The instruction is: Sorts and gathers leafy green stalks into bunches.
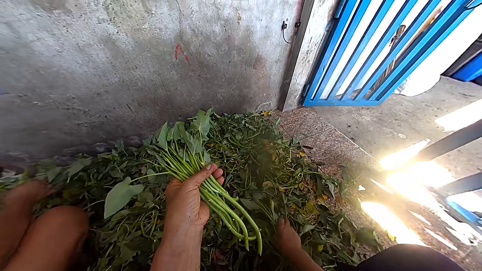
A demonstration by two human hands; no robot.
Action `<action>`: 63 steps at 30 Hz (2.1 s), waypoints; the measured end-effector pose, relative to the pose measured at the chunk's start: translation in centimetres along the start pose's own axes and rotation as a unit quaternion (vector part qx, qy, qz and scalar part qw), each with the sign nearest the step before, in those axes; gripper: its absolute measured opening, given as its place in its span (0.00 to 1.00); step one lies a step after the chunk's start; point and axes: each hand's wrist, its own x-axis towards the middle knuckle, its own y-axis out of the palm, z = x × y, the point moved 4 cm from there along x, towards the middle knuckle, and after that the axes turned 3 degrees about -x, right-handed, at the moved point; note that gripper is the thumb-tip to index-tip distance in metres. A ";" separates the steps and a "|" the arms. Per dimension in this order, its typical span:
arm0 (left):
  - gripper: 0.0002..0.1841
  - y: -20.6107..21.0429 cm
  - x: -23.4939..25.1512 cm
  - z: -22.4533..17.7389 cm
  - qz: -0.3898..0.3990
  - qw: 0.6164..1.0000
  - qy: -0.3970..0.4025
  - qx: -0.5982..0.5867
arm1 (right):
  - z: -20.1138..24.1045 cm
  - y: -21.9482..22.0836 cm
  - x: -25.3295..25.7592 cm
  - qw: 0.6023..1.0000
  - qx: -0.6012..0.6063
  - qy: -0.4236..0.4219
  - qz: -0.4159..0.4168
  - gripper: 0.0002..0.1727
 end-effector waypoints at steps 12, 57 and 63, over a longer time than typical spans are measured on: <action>0.16 -0.2 -0.1 0.2 0.023 1.000 -0.003 0.017 | -2.9 -0.7 -3.5 0.917 0.250 -0.193 0.244 0.15; 0.21 0.3 -0.2 2.3 0.144 0.962 0.124 0.194 | 1.3 -7.9 -16.4 0.950 0.025 -0.291 -0.106 0.16; 0.20 1.8 -1.8 5.0 0.253 0.949 0.040 0.181 | 6.2 -14.2 -15.5 0.797 0.321 -0.458 -0.226 0.23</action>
